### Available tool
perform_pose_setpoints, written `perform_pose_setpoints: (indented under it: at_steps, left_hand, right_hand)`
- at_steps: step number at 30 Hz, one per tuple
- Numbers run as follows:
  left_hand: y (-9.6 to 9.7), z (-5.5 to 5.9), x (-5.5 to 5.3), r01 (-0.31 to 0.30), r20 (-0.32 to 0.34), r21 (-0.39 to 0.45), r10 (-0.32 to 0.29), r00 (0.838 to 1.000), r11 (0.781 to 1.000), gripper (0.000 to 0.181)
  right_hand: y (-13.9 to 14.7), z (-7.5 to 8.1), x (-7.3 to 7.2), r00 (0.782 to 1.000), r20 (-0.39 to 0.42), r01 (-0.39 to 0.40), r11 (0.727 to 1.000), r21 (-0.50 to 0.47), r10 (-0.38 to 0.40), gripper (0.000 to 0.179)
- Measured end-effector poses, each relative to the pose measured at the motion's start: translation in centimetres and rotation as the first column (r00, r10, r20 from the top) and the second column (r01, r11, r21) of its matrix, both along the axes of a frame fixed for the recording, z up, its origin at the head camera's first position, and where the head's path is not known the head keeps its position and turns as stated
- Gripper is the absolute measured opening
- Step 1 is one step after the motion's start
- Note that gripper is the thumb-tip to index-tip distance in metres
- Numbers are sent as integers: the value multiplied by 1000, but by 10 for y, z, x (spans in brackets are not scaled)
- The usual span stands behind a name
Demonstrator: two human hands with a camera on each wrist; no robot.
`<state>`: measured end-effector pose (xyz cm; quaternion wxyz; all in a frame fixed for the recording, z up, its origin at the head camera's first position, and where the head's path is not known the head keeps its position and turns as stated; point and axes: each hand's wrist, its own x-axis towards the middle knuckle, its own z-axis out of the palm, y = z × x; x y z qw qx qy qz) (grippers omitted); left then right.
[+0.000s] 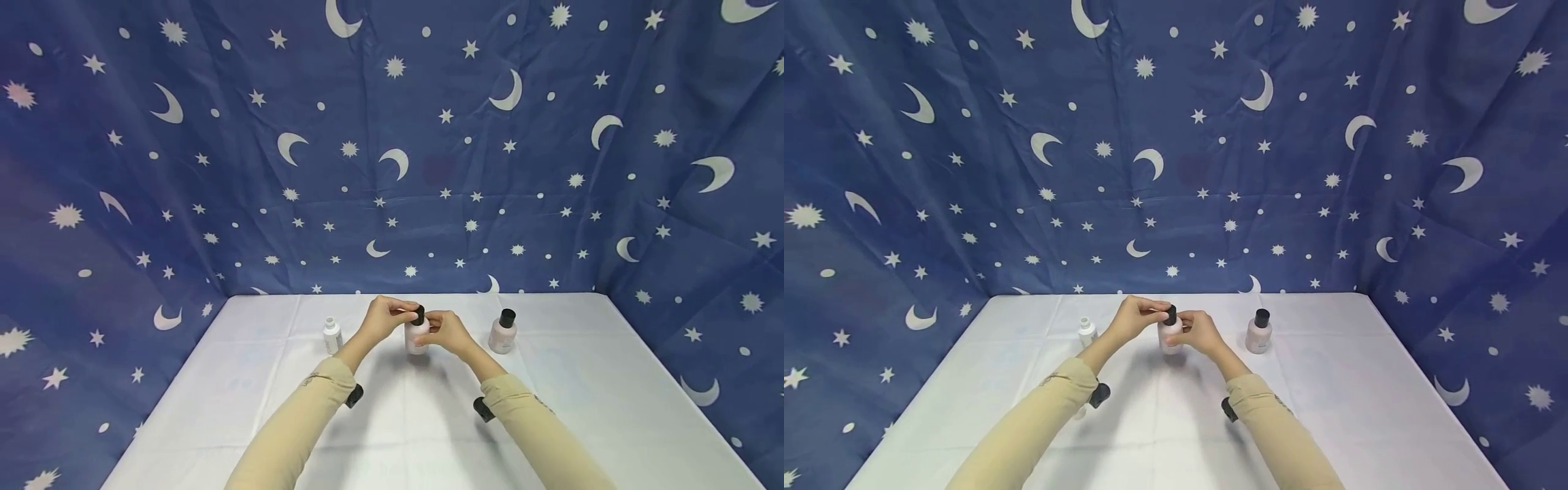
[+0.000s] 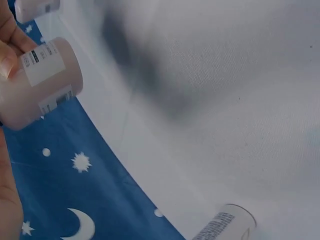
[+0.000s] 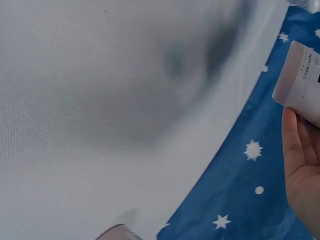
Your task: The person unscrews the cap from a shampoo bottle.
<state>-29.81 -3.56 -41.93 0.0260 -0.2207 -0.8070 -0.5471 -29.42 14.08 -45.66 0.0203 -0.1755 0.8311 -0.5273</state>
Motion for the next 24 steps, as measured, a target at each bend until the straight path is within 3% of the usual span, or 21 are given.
perform_pose_setpoints:
  at_steps: [8,16,24]
  left_hand:
    - [2,10,26,27,-54,52,-25,998,998,19]
    - [-3,23,56,54,-70,84,-48,996,995,22]
    - [-14,38,81,95,-143,65,-85,986,993,27]
  right_hand:
    - [8,18,25,999,-14,-48,999,3,48,57]
    - [8,34,52,996,-71,-46,999,-4,46,57]
    - [4,49,74,988,-150,-44,999,24,47,57]
